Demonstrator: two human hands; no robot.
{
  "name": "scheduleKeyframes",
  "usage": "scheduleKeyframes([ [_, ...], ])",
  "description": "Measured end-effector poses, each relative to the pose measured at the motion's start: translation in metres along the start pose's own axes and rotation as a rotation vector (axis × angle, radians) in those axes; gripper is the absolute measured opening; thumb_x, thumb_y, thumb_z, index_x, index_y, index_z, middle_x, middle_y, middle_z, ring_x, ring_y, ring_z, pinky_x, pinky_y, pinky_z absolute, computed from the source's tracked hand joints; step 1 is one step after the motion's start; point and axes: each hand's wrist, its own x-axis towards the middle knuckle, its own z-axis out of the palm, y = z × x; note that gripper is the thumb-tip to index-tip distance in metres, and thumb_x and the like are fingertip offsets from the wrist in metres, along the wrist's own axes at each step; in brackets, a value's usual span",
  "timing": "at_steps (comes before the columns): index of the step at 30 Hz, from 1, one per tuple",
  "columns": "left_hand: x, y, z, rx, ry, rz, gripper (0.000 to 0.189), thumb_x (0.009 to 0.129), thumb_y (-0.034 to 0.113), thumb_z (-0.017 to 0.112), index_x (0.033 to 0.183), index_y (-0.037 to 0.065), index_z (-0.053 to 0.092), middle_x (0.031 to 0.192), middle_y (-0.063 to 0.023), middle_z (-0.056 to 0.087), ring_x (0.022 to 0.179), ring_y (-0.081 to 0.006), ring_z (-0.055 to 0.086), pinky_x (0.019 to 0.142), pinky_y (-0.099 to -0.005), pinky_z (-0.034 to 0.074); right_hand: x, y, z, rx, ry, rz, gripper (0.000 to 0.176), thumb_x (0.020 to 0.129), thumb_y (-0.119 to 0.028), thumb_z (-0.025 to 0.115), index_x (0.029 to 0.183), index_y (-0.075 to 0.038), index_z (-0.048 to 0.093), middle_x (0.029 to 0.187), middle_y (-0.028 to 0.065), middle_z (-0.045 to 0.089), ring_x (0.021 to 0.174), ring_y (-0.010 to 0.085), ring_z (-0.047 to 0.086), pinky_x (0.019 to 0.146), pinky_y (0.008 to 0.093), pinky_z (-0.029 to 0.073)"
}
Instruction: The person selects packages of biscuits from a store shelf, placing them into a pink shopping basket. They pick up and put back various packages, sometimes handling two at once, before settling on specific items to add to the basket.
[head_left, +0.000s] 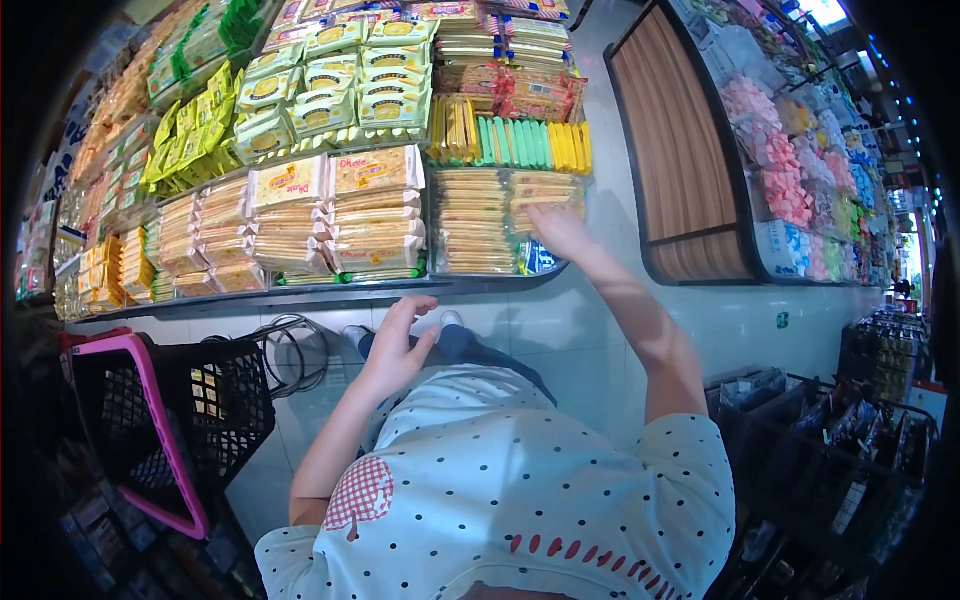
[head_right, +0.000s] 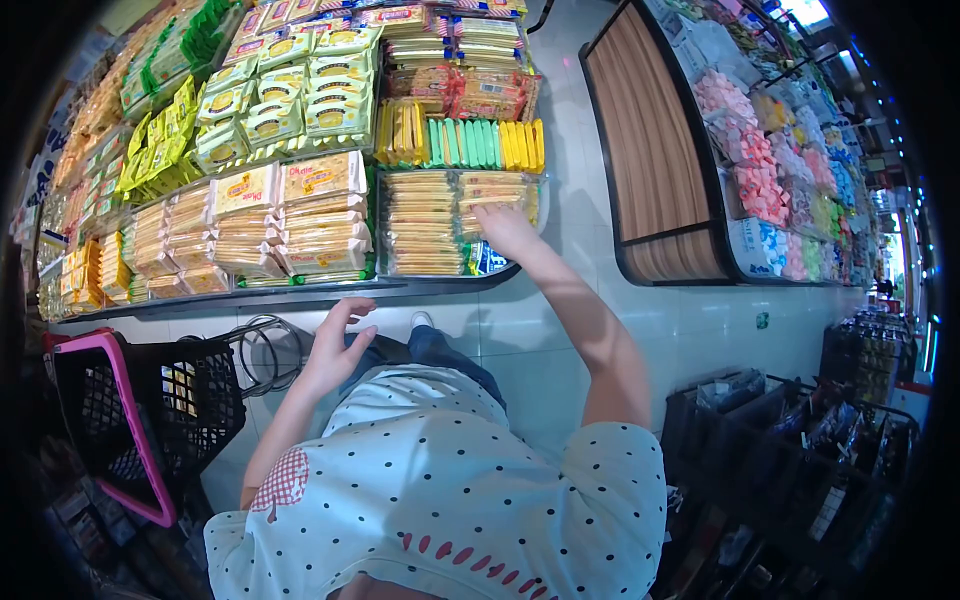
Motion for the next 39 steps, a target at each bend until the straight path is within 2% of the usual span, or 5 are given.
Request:
scheduleKeyframes([
  [7, 0.005, -0.001, 0.000, 0.056, -0.021, -0.007, 0.033, 0.081, 0.008, 0.059, 0.111, 0.004, 0.047, 0.107, -0.0107, 0.056, 0.100, -0.0232, 0.053, 0.085, -0.0342, 0.042, -0.011, -0.007, 0.009, -0.160, 0.177, -0.012, 0.049, 0.065, -0.012, 0.065, 0.111, -0.008, 0.050, 0.098, 0.0084, 0.050, 0.099, 0.0257, 0.049, 0.080, 0.0408, 0.037],
  [17, 0.008, 0.001, 0.005, 0.064, -0.037, -0.019, 0.037, 0.082, 0.009, 0.058, 0.116, 0.004, 0.045, 0.109, -0.0105, 0.056, 0.102, -0.0224, 0.053, 0.087, -0.0338, 0.041, -0.005, -0.016, 0.025, -0.222, 0.458, 0.105, 0.035, 0.065, -0.005, 0.055, 0.100, -0.005, 0.052, 0.100, 0.0107, 0.050, 0.099, 0.0257, 0.048, 0.083, 0.0406, 0.036],
  [21, 0.010, 0.000, 0.003, 0.066, -0.039, -0.026, 0.038, 0.082, 0.008, 0.058, 0.117, 0.004, 0.044, 0.109, -0.0114, 0.056, 0.102, -0.0225, 0.053, 0.087, -0.0336, 0.040, -0.004, -0.017, 0.016, -0.196, 0.375, 0.075, 0.028, 0.073, -0.007, 0.053, 0.101, -0.006, 0.053, 0.104, 0.0131, 0.051, 0.102, 0.0265, 0.049, 0.088, 0.0415, 0.036],
  [29, 0.008, -0.001, 0.003, 0.030, -0.027, -0.059, 0.038, 0.082, 0.007, 0.057, 0.117, 0.003, 0.044, 0.108, -0.0124, 0.057, 0.101, -0.0231, 0.054, 0.087, -0.0336, 0.041, -0.004, -0.001, 0.008, 0.036, 0.280, -0.019, 0.047, 0.059, -0.011, 0.072, 0.102, -0.008, 0.054, 0.118, 0.0115, 0.048, 0.111, 0.0261, 0.045, 0.091, 0.0414, 0.033],
  [39, 0.007, -0.001, 0.003, 0.073, -0.038, -0.023, 0.038, 0.082, 0.007, 0.057, 0.118, 0.002, 0.044, 0.108, -0.0131, 0.056, 0.101, -0.0233, 0.054, 0.088, -0.0342, 0.042, 0.004, -0.001, -0.009, 0.067, 0.075, -0.035, 0.056, 0.056, -0.015, 0.075, 0.107, -0.011, 0.053, 0.118, 0.0107, 0.047, 0.114, 0.0290, 0.042, 0.091, 0.0426, 0.033],
])
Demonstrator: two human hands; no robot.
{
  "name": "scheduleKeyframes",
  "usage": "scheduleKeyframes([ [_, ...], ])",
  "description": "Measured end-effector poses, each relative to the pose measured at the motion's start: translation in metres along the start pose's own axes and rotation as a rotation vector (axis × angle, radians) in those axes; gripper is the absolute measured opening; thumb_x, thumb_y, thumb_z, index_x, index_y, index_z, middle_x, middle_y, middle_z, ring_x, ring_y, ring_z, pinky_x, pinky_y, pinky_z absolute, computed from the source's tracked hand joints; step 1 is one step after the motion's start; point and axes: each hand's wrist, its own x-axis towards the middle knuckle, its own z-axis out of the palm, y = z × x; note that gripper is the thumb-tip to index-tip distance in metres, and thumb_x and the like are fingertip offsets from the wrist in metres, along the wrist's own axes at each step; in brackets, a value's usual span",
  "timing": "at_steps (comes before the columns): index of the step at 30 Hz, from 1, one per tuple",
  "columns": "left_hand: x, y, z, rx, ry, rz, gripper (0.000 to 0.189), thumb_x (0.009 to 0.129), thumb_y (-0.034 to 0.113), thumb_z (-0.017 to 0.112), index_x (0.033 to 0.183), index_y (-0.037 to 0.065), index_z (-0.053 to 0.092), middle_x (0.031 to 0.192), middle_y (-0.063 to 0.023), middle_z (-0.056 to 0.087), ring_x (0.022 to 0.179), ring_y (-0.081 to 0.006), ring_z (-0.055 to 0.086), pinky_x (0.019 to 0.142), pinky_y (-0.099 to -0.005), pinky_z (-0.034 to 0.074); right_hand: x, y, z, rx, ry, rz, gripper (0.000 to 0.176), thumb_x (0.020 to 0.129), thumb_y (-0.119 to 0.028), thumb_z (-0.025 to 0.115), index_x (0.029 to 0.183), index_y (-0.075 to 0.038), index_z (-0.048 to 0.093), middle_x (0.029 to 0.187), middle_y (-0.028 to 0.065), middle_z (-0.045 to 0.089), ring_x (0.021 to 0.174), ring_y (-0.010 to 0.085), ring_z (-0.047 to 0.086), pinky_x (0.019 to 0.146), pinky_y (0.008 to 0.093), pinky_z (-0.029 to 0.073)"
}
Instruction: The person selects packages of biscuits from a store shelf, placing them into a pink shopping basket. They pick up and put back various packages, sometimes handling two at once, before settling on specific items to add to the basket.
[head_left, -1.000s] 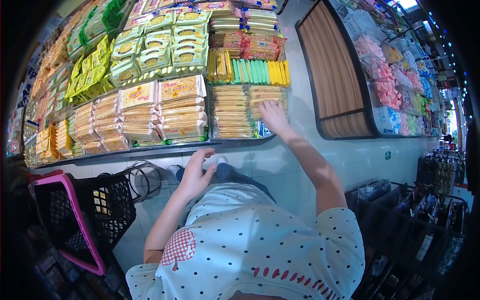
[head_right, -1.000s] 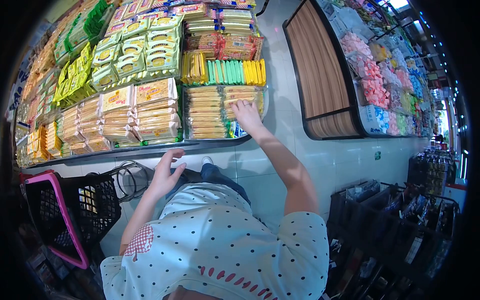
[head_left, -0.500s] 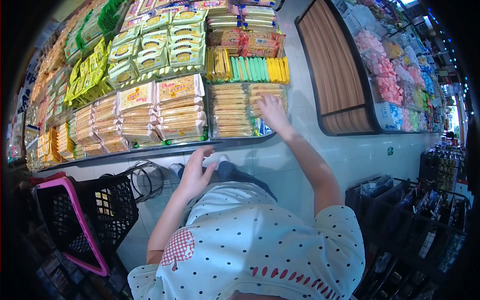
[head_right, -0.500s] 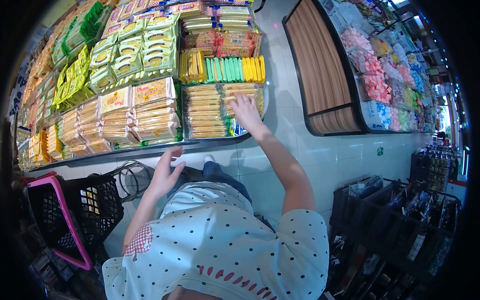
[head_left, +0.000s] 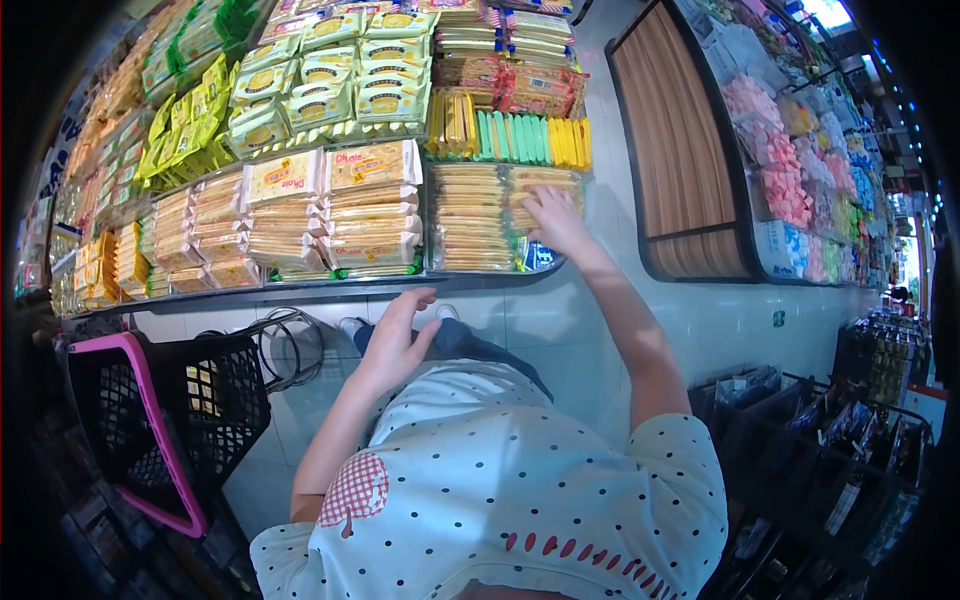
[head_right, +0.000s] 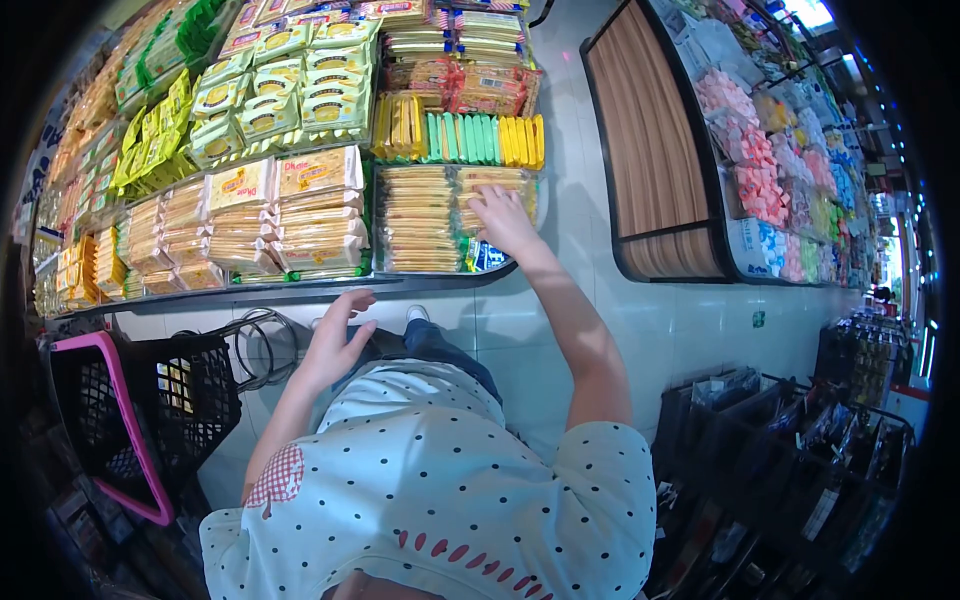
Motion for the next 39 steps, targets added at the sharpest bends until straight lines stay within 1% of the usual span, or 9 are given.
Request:
scheduleKeyframes([
  [10, -0.018, -0.007, -0.022, 0.019, 0.060, -0.036, 0.035, 0.081, 0.006, 0.057, 0.114, 0.000, 0.047, 0.106, -0.0148, 0.056, 0.099, -0.0252, 0.055, 0.088, -0.0344, 0.042, -0.011, -0.010, -0.013, 0.088, 0.173, 0.045, 0.055, 0.059, -0.018, 0.076, 0.108, -0.008, 0.054, 0.118, 0.0123, 0.047, 0.114, 0.0310, 0.042, 0.093, 0.0431, 0.033],
  [19, -0.087, -0.023, -0.083, 0.021, 0.291, -0.139, 0.029, 0.080, 0.006, 0.057, 0.108, -0.001, 0.051, 0.101, -0.0162, 0.057, 0.096, -0.0290, 0.057, 0.083, -0.0352, 0.044, -0.012, -0.043, -0.028, 0.266, 0.566, 0.303, 0.027, 0.079, -0.012, 0.063, 0.103, -0.002, 0.055, 0.108, 0.0153, 0.053, 0.103, 0.0315, 0.050, 0.090, 0.0378, 0.040],
  [21, -0.110, -0.018, -0.100, -0.019, 0.342, -0.180, 0.028, 0.080, 0.007, 0.057, 0.107, 0.000, 0.051, 0.099, -0.0156, 0.057, 0.095, -0.0289, 0.057, 0.084, -0.0348, 0.044, 0.002, -0.067, -0.041, 0.260, 0.631, 0.244, 0.025, 0.080, -0.011, 0.062, 0.102, -0.001, 0.056, 0.105, 0.0147, 0.056, 0.101, 0.0296, 0.052, 0.089, 0.0366, 0.040],
  [26, -0.187, 0.010, -0.182, -0.234, 0.360, -0.178, 0.023, 0.083, 0.007, 0.056, 0.105, 0.001, 0.055, 0.080, -0.0069, 0.059, 0.071, -0.0137, 0.058, 0.060, -0.0260, 0.045, 0.063, -0.159, -0.097, 0.224, 0.754, -0.007, 0.022, 0.082, -0.006, 0.058, 0.102, 0.003, 0.055, 0.104, 0.0144, 0.055, 0.099, 0.0270, 0.053, 0.089, 0.0356, 0.041],
  [28, -0.230, 0.021, -0.232, 0.057, 0.715, -0.069, 0.022, 0.082, 0.006, 0.056, 0.103, 0.001, 0.056, 0.079, -0.0054, 0.059, 0.070, -0.0117, 0.057, 0.059, -0.0249, 0.045, 0.087, -0.209, -0.113, 0.371, 0.841, -0.141, 0.020, 0.085, -0.007, 0.054, 0.102, 0.004, 0.055, 0.103, 0.0147, 0.054, 0.098, 0.0278, 0.053, 0.088, 0.0368, 0.041],
  [30, -0.267, 0.020, -0.277, -0.164, 1.159, -0.066, 0.020, 0.083, 0.008, 0.055, 0.101, 0.003, 0.057, 0.080, -0.0041, 0.060, 0.072, -0.0088, 0.057, 0.059, -0.0225, 0.043, 0.113, -0.266, -0.114, 0.570, 0.791, -0.282, 0.020, 0.086, -0.007, 0.052, 0.102, 0.004, 0.054, 0.103, 0.0148, 0.054, 0.098, 0.0285, 0.052, 0.088, 0.0378, 0.042],
  [32, -0.308, -0.001, -0.334, -0.008, 1.224, -0.186, 0.020, 0.083, 0.012, 0.054, 0.101, 0.004, 0.057, 0.080, -0.0021, 0.060, 0.072, -0.0065, 0.055, 0.060, -0.0203, 0.041, 0.131, -0.325, -0.115, 0.667, 0.703, -0.521, 0.019, 0.088, -0.009, 0.046, 0.101, 0.002, 0.054, 0.102, 0.0151, 0.053, 0.097, 0.0298, 0.052, 0.087, 0.0395, 0.042],
  [36, -0.354, -0.083, -0.425, -0.020, 1.137, -0.447, 0.020, 0.086, 0.016, 0.054, 0.102, 0.004, 0.055, 0.080, -0.0034, 0.058, 0.070, -0.0055, 0.051, 0.061, -0.0193, 0.040, 0.167, -0.429, -0.094, 0.558, 0.460, -0.847, 0.022, 0.081, -0.008, 0.055, 0.102, -0.001, 0.055, 0.102, 0.0155, 0.054, 0.096, 0.0305, 0.052, 0.084, 0.0402, 0.041],
  [39, -0.370, -0.190, -0.458, 0.600, 0.828, -0.848, 0.024, 0.084, 0.018, 0.053, 0.104, 0.006, 0.056, 0.088, -0.0081, 0.061, 0.081, -0.0180, 0.058, 0.071, -0.0292, 0.046, 0.187, -0.510, -0.079, 0.690, 0.318, -0.879, 0.026, 0.075, -0.006, 0.060, 0.100, -0.001, 0.057, 0.102, 0.0154, 0.055, 0.095, 0.0309, 0.052, 0.083, 0.0401, 0.040],
])
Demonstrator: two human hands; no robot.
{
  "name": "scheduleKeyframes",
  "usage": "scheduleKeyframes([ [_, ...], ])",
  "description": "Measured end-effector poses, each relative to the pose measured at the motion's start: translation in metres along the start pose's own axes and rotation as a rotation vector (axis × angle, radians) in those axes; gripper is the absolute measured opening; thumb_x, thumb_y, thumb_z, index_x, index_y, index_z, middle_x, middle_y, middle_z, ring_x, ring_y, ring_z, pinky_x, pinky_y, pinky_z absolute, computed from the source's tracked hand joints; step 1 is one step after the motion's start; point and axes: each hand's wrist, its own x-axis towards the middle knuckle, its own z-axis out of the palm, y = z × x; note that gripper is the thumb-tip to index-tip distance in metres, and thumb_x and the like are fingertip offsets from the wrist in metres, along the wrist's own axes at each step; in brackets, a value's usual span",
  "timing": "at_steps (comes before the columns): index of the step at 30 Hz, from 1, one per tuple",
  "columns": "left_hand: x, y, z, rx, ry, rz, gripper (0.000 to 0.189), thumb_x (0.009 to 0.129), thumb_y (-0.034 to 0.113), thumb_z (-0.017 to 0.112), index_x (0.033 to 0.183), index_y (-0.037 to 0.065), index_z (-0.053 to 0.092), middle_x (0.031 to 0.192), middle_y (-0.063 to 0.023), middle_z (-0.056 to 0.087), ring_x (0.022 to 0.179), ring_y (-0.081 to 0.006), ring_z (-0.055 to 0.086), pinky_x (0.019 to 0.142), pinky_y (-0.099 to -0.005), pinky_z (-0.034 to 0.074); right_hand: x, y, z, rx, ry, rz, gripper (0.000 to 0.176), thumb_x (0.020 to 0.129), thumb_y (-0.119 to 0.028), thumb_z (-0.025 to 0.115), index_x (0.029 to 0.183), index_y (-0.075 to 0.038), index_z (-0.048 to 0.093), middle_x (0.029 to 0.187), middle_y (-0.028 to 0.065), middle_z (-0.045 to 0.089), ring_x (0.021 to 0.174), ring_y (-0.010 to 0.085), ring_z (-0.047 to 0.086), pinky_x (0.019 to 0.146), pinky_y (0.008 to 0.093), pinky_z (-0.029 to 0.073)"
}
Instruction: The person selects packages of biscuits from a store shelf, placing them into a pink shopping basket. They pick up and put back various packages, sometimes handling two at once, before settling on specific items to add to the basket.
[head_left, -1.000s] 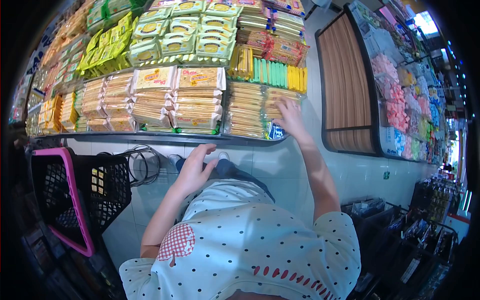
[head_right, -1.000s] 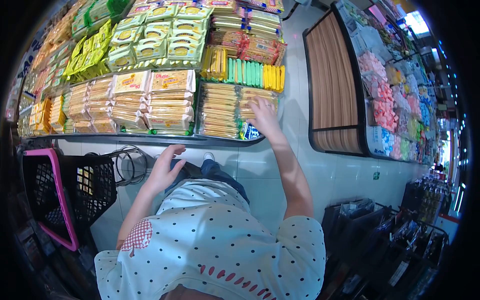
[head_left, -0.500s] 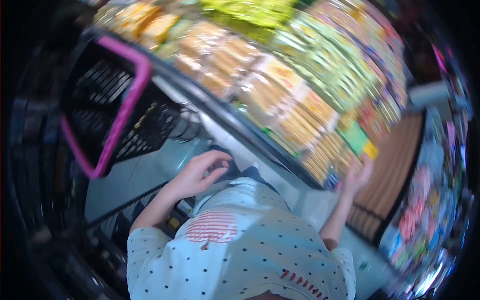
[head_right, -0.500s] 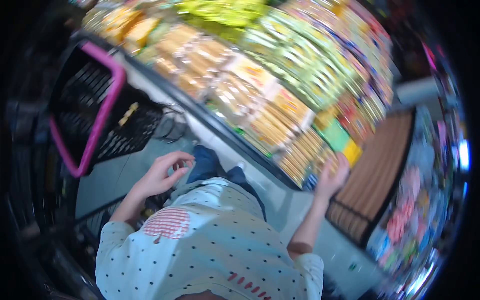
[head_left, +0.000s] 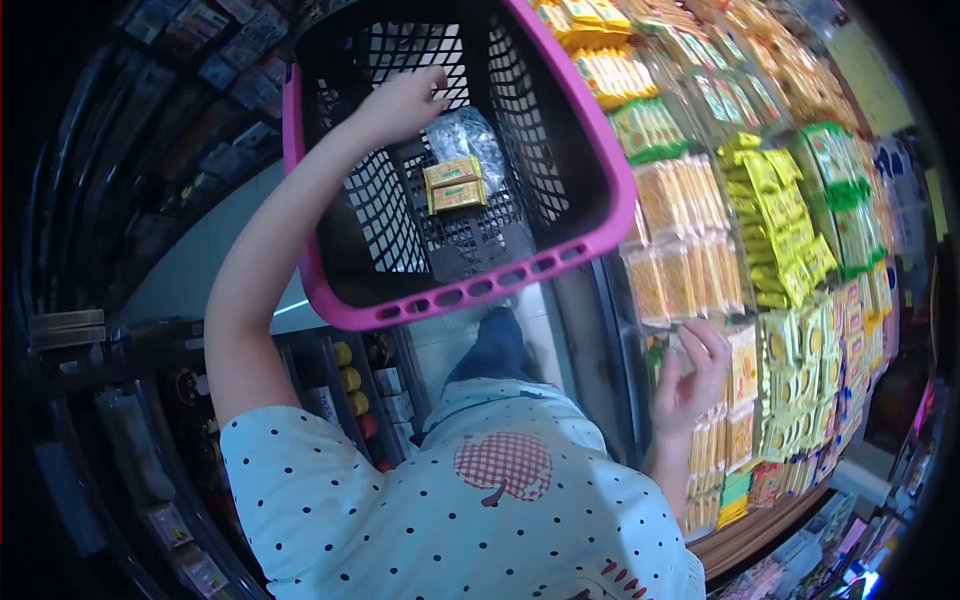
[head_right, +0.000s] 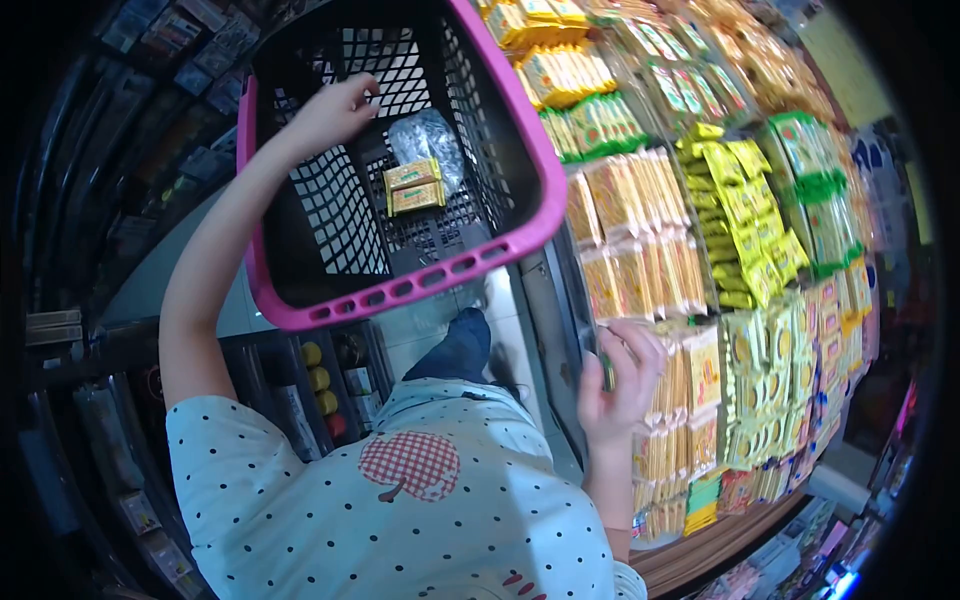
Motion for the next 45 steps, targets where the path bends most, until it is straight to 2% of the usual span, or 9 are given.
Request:
scheduleKeyframes([
  [3, 0.039, -0.049, 0.062, 0.607, -0.367, -0.007, 0.033, 0.080, 0.015, 0.053, 0.112, 0.007, 0.053, 0.100, -0.0136, 0.060, 0.099, -0.0302, 0.057, 0.082, -0.0393, 0.047, 0.048, -0.014, 0.056, 0.076, -0.087, -0.090, 0.028, 0.071, -0.006, 0.063, 0.099, -0.002, 0.059, 0.102, 0.0146, 0.056, 0.095, 0.0309, 0.052, 0.083, 0.0393, 0.040],
  [8, 0.084, -0.132, 0.145, 0.573, -0.661, -0.090, 0.038, 0.078, 0.017, 0.053, 0.115, 0.011, 0.054, 0.112, -0.0141, 0.057, 0.107, -0.0286, 0.054, 0.086, -0.0397, 0.046, 0.113, -0.019, 0.116, -0.064, -0.193, -0.167, 0.032, 0.069, -0.013, 0.068, 0.099, -0.003, 0.060, 0.106, 0.0115, 0.054, 0.101, 0.0304, 0.049, 0.086, 0.0394, 0.037],
  [17, 0.155, -0.179, 0.197, 0.134, -0.322, -0.464, 0.036, 0.072, 0.019, 0.058, 0.106, 0.008, 0.061, 0.109, -0.0141, 0.060, 0.101, -0.0267, 0.058, 0.082, -0.0378, 0.049, 0.136, -0.015, 0.146, -0.122, -0.481, -0.024, 0.036, 0.072, -0.015, 0.068, 0.104, -0.001, 0.057, 0.108, 0.0127, 0.052, 0.105, 0.0302, 0.048, 0.087, 0.0405, 0.037],
  [21, 0.147, -0.196, 0.274, 0.067, -0.545, -0.492, 0.053, 0.069, 0.018, 0.060, 0.121, 0.016, 0.050, 0.122, -0.0136, 0.052, 0.113, -0.0298, 0.050, 0.093, -0.0401, 0.042, 0.136, -0.010, 0.145, -0.111, -0.490, 0.019, 0.032, 0.071, -0.012, 0.067, 0.100, 0.000, 0.058, 0.103, 0.0123, 0.055, 0.100, 0.0298, 0.051, 0.085, 0.0389, 0.039],
  [26, 0.111, -0.188, 0.326, 0.001, -0.626, -0.542, 0.057, 0.071, 0.019, 0.062, 0.124, 0.010, 0.044, 0.125, -0.0150, 0.050, 0.115, -0.0295, 0.048, 0.096, -0.0422, 0.039, 0.134, -0.008, 0.144, -0.134, -0.484, 0.037, 0.032, 0.069, -0.010, 0.068, 0.098, 0.000, 0.058, 0.099, 0.0113, 0.057, 0.094, 0.0273, 0.054, 0.080, 0.0371, 0.042],
  [39, 0.088, -0.166, 0.316, -0.017, -0.680, -0.467, 0.082, 0.053, 0.022, 0.081, 0.124, 0.006, 0.043, 0.126, -0.0144, 0.046, 0.118, -0.0302, 0.044, 0.099, -0.0435, 0.033, 0.134, -0.014, 0.148, -0.126, -0.446, 0.039, 0.029, 0.069, -0.007, 0.068, 0.094, 0.003, 0.059, 0.093, 0.0119, 0.058, 0.081, 0.0250, 0.057, 0.071, 0.0334, 0.044],
  [42, 0.086, -0.176, 0.325, -0.208, -0.645, -0.508, 0.081, 0.052, 0.018, 0.080, 0.122, 0.001, 0.042, 0.117, -0.0185, 0.053, 0.110, -0.0310, 0.051, 0.096, -0.0414, 0.036, 0.134, -0.015, 0.147, -0.122, -0.438, 0.040, 0.028, 0.069, -0.007, 0.068, 0.094, 0.003, 0.059, 0.092, 0.0122, 0.058, 0.081, 0.0249, 0.057, 0.070, 0.0335, 0.044],
  [44, 0.090, -0.194, 0.333, -0.573, -0.422, -0.544, 0.073, 0.053, 0.014, 0.078, 0.115, -0.006, 0.045, 0.105, -0.0211, 0.059, 0.098, -0.0304, 0.058, 0.087, -0.0396, 0.043, 0.133, -0.016, 0.147, -0.119, -0.431, 0.041, 0.028, 0.070, -0.008, 0.068, 0.094, 0.003, 0.059, 0.092, 0.0122, 0.058, 0.080, 0.0247, 0.057, 0.070, 0.0334, 0.044],
  [45, 0.097, -0.217, 0.347, -0.910, -0.502, -0.599, 0.061, 0.060, 0.013, 0.074, 0.111, -0.009, 0.048, 0.101, -0.0208, 0.060, 0.091, -0.0269, 0.061, 0.077, -0.0361, 0.048, 0.133, -0.017, 0.147, -0.124, -0.428, 0.041, 0.028, 0.070, -0.008, 0.068, 0.094, 0.003, 0.059, 0.092, 0.0122, 0.058, 0.080, 0.0247, 0.057, 0.070, 0.0334, 0.044],
])
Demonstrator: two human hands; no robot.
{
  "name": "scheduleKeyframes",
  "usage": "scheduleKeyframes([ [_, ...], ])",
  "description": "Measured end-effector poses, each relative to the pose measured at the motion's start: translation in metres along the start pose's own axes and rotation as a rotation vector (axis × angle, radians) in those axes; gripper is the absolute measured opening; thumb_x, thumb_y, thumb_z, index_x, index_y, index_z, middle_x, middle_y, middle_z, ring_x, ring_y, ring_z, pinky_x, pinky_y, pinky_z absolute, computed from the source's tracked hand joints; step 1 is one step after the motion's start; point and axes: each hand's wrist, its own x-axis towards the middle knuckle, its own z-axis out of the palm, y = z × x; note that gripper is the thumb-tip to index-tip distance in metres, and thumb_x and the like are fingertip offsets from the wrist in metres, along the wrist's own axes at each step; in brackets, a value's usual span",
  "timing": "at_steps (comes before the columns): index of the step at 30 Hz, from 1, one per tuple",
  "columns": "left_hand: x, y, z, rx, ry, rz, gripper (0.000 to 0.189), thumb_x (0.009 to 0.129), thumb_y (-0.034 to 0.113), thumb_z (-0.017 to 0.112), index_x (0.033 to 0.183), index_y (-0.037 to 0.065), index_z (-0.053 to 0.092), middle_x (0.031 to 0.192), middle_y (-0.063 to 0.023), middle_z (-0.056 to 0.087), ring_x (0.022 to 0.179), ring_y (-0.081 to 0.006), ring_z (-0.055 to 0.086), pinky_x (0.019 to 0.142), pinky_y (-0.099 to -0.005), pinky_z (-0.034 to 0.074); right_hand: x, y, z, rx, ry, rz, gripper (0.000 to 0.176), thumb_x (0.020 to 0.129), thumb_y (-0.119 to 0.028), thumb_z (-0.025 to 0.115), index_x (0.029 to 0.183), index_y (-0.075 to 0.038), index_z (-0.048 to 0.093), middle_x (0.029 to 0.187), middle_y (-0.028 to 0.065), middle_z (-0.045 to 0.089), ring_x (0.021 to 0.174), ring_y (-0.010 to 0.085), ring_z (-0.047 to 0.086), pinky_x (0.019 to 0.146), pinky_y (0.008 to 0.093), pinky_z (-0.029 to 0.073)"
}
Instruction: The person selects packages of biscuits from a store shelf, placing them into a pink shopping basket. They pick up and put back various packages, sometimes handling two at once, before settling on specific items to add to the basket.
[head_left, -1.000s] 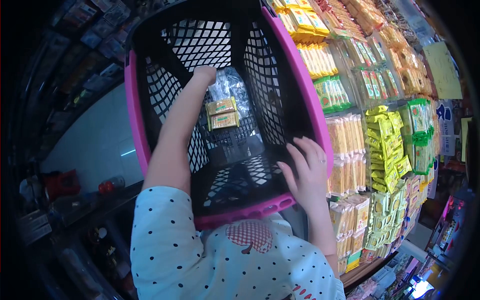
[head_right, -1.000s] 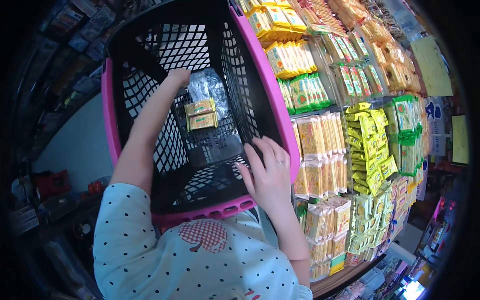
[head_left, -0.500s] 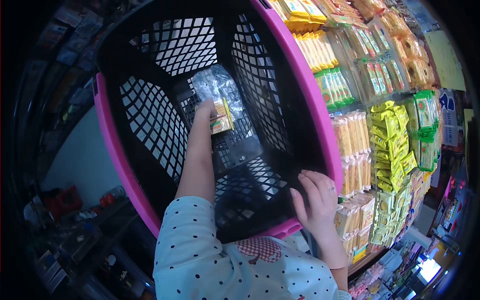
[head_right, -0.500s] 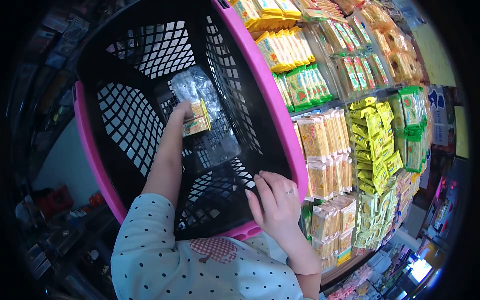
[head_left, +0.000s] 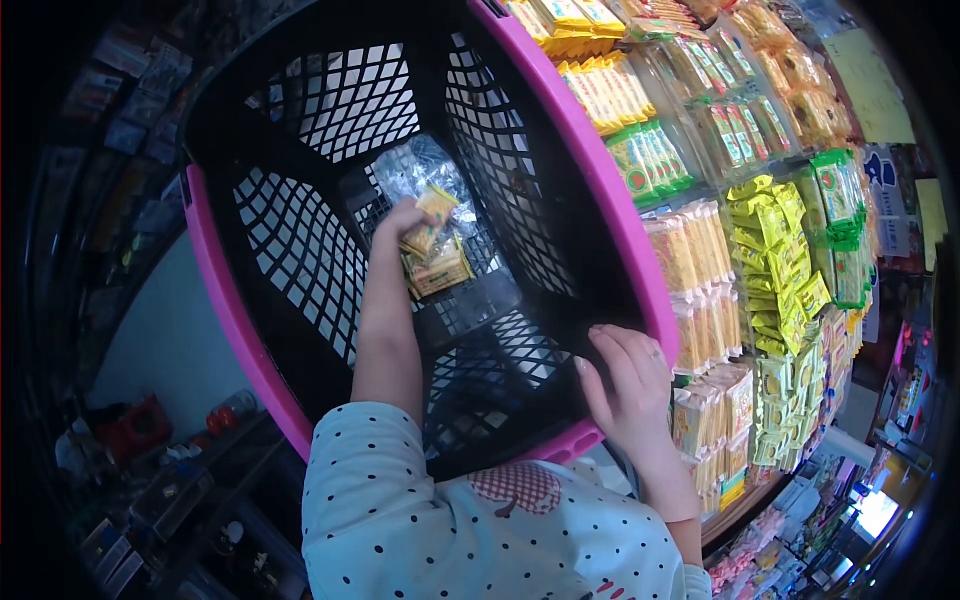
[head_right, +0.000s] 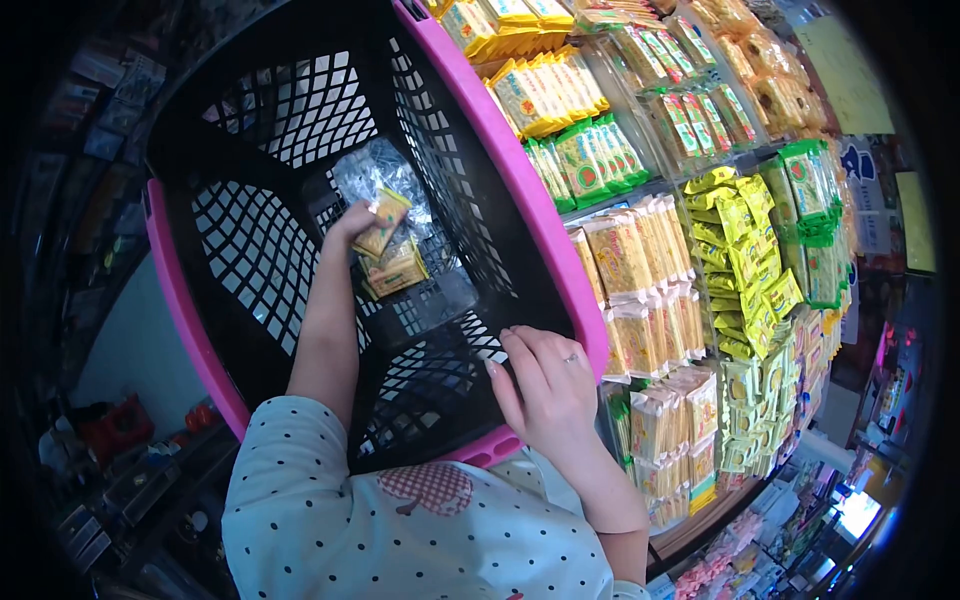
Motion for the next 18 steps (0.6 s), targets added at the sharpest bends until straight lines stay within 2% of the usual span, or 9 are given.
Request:
scheduleKeyframes([
  [4, -0.048, 0.068, -0.024, -1.136, -0.059, 0.203, 0.041, 0.075, 0.009, 0.062, 0.112, -0.005, 0.049, 0.102, -0.0162, 0.060, 0.087, -0.0269, 0.062, 0.079, -0.0379, 0.051, -0.003, -0.001, -0.001, 0.009, 0.017, 0.020, 0.028, 0.070, -0.008, 0.067, 0.095, 0.002, 0.059, 0.093, 0.0120, 0.058, 0.081, 0.0246, 0.057, 0.070, 0.0334, 0.044],
  [6, -0.071, 0.115, -0.022, -1.406, 0.036, 0.460, 0.051, 0.077, 0.014, 0.057, 0.122, -0.005, 0.041, 0.112, -0.0200, 0.054, 0.099, -0.0320, 0.057, 0.089, -0.0463, 0.045, -0.003, -0.002, 0.000, 0.020, 0.032, 0.031, 0.029, 0.070, -0.008, 0.067, 0.095, 0.002, 0.059, 0.094, 0.0121, 0.058, 0.082, 0.0248, 0.057, 0.071, 0.0337, 0.044],
  [7, -0.081, 0.135, -0.024, -1.387, -0.117, 0.687, 0.062, 0.075, 0.024, 0.059, 0.125, -0.005, 0.037, 0.117, -0.0230, 0.050, 0.104, -0.0374, 0.053, 0.094, -0.0495, 0.040, -0.002, -0.003, 0.001, 0.036, 0.056, 0.035, 0.030, 0.070, -0.008, 0.068, 0.097, 0.002, 0.058, 0.095, 0.0124, 0.058, 0.083, 0.0258, 0.057, 0.073, 0.0342, 0.044],
  [9, -0.125, 0.204, -0.020, -1.266, -0.512, 1.075, 0.073, 0.071, 0.037, 0.065, 0.125, -0.003, 0.037, 0.105, -0.0147, 0.046, 0.093, -0.0249, 0.049, 0.088, -0.0380, 0.040, -0.007, 0.001, 0.001, 0.100, 0.077, 0.042, 0.041, 0.070, -0.007, 0.068, 0.107, 0.003, 0.054, 0.101, 0.0150, 0.056, 0.093, 0.0297, 0.055, 0.081, 0.0355, 0.043],
  [11, -0.172, 0.257, -0.013, -1.026, -0.702, 1.242, 0.083, 0.067, 0.046, 0.068, 0.126, -0.002, 0.035, 0.096, -0.0106, 0.043, 0.082, -0.0175, 0.045, 0.074, -0.0305, 0.041, -0.009, 0.004, 0.001, 0.183, 0.122, 0.106, 0.047, 0.071, -0.008, 0.069, 0.112, 0.003, 0.050, 0.106, 0.0162, 0.054, 0.097, 0.0305, 0.053, 0.084, 0.0357, 0.043],
  [13, -0.227, 0.280, -0.003, -0.825, -0.532, 1.129, 0.084, 0.066, 0.038, 0.072, 0.128, -0.002, 0.032, 0.104, -0.0123, 0.046, 0.090, -0.0202, 0.050, 0.078, -0.0297, 0.044, -0.006, 0.006, -0.006, 0.413, 0.106, 0.227, 0.069, 0.071, -0.014, 0.071, 0.127, 0.003, 0.033, 0.125, 0.0185, 0.042, 0.113, 0.0306, 0.046, 0.093, 0.0372, 0.037],
  [14, -0.263, 0.293, 0.011, -0.721, -0.431, 1.092, 0.083, 0.066, 0.033, 0.073, 0.128, -0.002, 0.032, 0.107, -0.0128, 0.046, 0.094, -0.0210, 0.052, 0.080, -0.0303, 0.045, -0.002, 0.003, -0.008, 0.411, 0.107, 0.224, 0.069, 0.071, -0.014, 0.071, 0.127, 0.003, 0.033, 0.125, 0.0185, 0.042, 0.113, 0.0306, 0.046, 0.093, 0.0372, 0.037],
  [17, -0.332, 0.317, 0.053, -0.336, -0.414, 1.095, 0.073, 0.066, 0.030, 0.076, 0.119, -0.001, 0.035, 0.110, -0.0124, 0.049, 0.102, -0.0232, 0.051, 0.087, -0.0337, 0.043, 0.001, -0.011, -0.005, 0.884, 0.331, 0.253, 0.088, 0.071, -0.024, 0.075, 0.132, 0.003, 0.019, 0.135, 0.0186, 0.029, 0.121, 0.0282, 0.038, 0.101, 0.0392, 0.029],
  [18, -0.341, 0.319, 0.067, -0.238, -0.442, 1.130, 0.072, 0.066, 0.028, 0.076, 0.117, -0.002, 0.035, 0.110, -0.0137, 0.047, 0.104, -0.0250, 0.049, 0.089, -0.0342, 0.041, -0.013, -0.013, 0.002, 0.958, 0.327, 0.338, 0.083, 0.073, -0.024, 0.074, 0.131, 0.003, 0.022, 0.130, 0.0170, 0.037, 0.117, 0.0276, 0.042, 0.097, 0.0390, 0.034],
])
